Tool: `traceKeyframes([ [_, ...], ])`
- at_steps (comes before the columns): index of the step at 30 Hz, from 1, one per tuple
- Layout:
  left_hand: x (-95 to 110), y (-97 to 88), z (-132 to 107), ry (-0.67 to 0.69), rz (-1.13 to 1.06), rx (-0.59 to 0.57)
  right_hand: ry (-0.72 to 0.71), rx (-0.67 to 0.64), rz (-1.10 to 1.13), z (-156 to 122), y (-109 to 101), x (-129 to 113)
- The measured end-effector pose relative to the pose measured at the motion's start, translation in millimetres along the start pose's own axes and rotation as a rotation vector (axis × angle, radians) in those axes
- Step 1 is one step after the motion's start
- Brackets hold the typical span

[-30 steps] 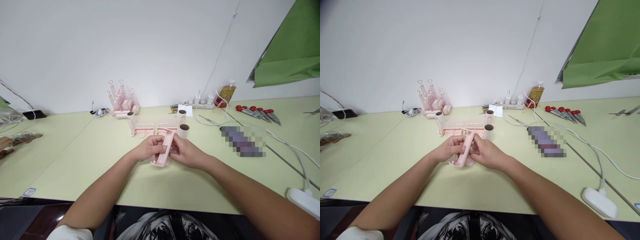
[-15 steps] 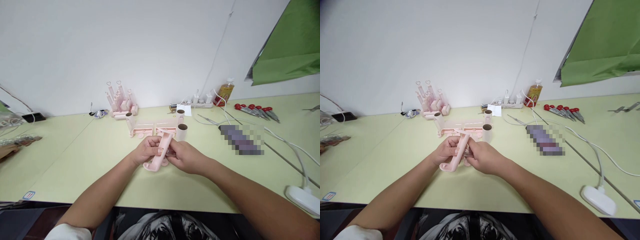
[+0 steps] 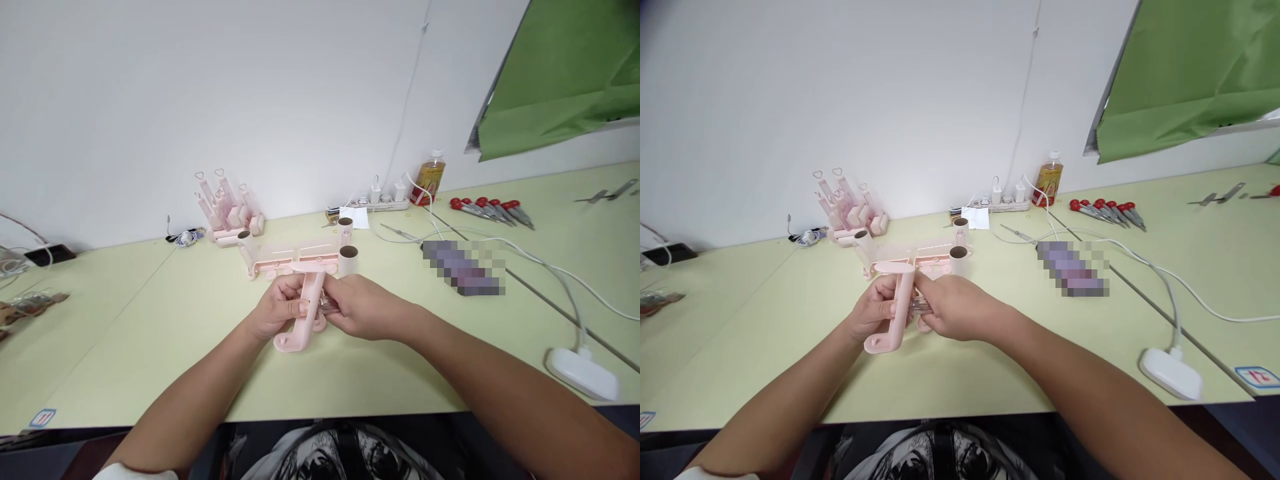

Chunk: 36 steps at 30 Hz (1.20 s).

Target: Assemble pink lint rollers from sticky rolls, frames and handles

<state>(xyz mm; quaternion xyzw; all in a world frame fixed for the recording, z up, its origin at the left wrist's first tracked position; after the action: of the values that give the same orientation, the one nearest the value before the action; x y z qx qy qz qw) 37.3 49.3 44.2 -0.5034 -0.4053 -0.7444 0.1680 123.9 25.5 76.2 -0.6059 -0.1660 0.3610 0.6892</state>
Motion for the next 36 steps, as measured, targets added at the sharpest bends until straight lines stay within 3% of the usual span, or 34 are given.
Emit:
traceKeyframes([
  [4, 7.3, -2.0, -1.8, 0.021, 0.011, 0.034, 0.045, 0.008, -0.037, -0.1, -1.1, 13.7],
  [8, 54.2, -19.6, -10.2, 0.291, -0.061, 0.169, 0.209, 0.13, -0.087, -3.6, -11.9, 43.2],
  [11, 76.3, -26.8, -13.8, 0.402, -0.098, 0.19, 0.064, 0.097, 0.021, 0.4, -0.8, 29.4],
  [14, 61.3, -28.0, -5.8, 0.294, -0.017, 0.184, -0.038, 0.001, 0.05, 5.3, 26.4, 5.2],
  [17, 37.3, -32.7, 3.0, 0.207, 0.131, 0.203, 0.003, -0.043, 0.008, 9.2, 50.0, -4.9],
  [20, 38.5, -47.0, 4.0, 0.324, 0.167, 0.268, -0.009, -0.08, -0.067, 10.6, 61.9, -8.8],
  [23, 49.0, -67.6, -0.1, 0.386, 0.289, 0.404, -0.013, -0.127, -0.098, 10.1, 65.1, -7.0],
  [26, 50.9, -78.3, 1.8, 0.266, 0.61, 0.491, -0.015, -0.149, -0.112, 8.7, 65.4, -6.6],
  [28, 48.0, -77.0, 9.5, 0.156, 0.901, 0.471, -0.056, -0.144, -0.11, 7.1, 65.9, -11.9],
  [32, 40.1, -65.3, 40.3, 0.004, 1.398, 0.34, -0.202, -0.127, -0.136, 1.5, 69.3, -31.5],
  [36, 19.1, -54.4, 78.2, -0.251, 1.71, 0.14, -0.32, -0.15, -0.215, -4.3, 73.6, -48.0],
])
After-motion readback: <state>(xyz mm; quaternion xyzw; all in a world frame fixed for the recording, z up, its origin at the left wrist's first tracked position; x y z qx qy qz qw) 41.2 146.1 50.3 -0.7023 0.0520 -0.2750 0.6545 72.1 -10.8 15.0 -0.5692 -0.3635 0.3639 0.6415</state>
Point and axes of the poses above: each hand's wrist, its own z-axis towards the middle knuckle, its own y-axis out of the palm, x = y × z, the point moved 8 cm from there along z, towards the middle knuckle, and after that the axes turned 9 degrees about -z, right-handed, at the moved point
